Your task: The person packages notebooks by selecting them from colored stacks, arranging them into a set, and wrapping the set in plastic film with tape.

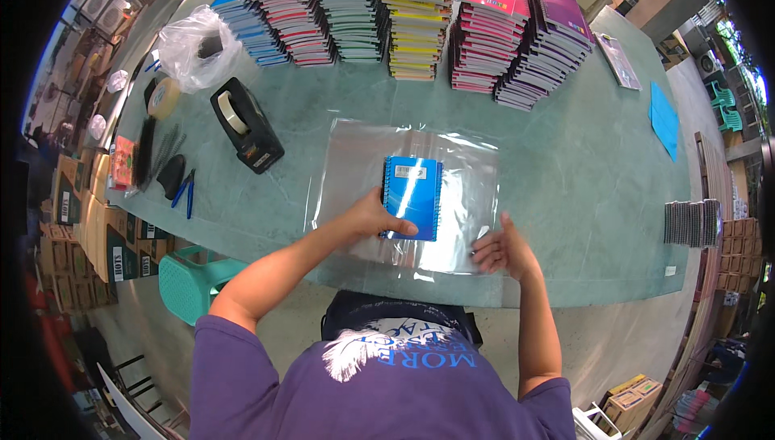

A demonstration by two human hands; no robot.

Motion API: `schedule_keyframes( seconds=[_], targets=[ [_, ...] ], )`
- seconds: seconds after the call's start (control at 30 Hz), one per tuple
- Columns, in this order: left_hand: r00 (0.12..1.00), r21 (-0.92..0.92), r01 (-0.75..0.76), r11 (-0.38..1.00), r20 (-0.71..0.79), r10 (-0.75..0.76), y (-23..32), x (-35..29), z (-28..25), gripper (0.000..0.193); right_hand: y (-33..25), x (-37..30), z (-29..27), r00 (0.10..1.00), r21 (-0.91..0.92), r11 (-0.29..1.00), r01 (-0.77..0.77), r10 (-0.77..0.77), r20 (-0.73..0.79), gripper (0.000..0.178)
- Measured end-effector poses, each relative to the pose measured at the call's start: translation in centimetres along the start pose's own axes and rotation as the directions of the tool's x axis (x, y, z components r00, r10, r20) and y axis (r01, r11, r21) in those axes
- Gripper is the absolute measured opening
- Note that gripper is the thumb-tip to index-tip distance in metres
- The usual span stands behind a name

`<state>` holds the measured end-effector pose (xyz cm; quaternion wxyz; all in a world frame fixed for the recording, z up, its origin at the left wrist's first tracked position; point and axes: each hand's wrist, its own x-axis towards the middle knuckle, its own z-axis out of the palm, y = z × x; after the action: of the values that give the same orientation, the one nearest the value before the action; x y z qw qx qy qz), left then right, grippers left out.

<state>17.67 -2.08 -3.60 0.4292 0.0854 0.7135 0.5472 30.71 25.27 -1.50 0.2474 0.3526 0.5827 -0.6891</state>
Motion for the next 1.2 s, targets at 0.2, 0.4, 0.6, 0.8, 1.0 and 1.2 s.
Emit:
schedule_keyframes(
  seconds=[0.2, 0.4, 0.6, 0.8, 1.0, 1.2],
  targets=[
    [0.981, 0.080, 0.187, 0.979, 0.031, -0.190, 2.8, -0.7, 0.1, 0.080, -0.5, 0.9, 2.8, 0.935, -0.148, 0.926, 0.348, -0.353, -0.011, 0.027],
    [0.935, 0.498, 0.074, 0.864, -0.336, 0.113, 3.0, -0.2, -1.8, 0.067, -4.5, -1.7, 5.0, 0.936, -0.492, 0.811, 0.316, -0.352, 0.021, 0.033],
    [0.693, 0.491, -0.437, 0.754, -0.351, 0.630, 0.3, 3.2, -0.1, 0.049, -6.3, -1.7, 10.6, 0.804, -0.724, 0.451, 0.523, -0.543, 0.242, 0.026],
    [0.798, 0.472, -0.360, 0.805, -0.290, 0.528, 1.1, 3.1, 1.3, 0.050, -3.7, 1.2, 14.8, 0.774, -0.874, 0.280, 0.396, -0.614, 0.154, 0.022],
    [0.728, 0.298, -0.568, 0.767, -0.251, 0.638, -1.1, 2.4, -3.3, 0.035, -1.4, 0.1, 16.2, 0.659, -0.858, 0.305, 0.413, -0.751, 0.050, 0.021],
    [0.630, 0.931, -0.048, 0.361, -0.252, 0.734, -4.0, -1.9, -6.4, 0.028, -0.6, -0.5, 17.0, 0.615, -0.931, 0.187, 0.314, -0.787, 0.049, 0.034]
  ],
)
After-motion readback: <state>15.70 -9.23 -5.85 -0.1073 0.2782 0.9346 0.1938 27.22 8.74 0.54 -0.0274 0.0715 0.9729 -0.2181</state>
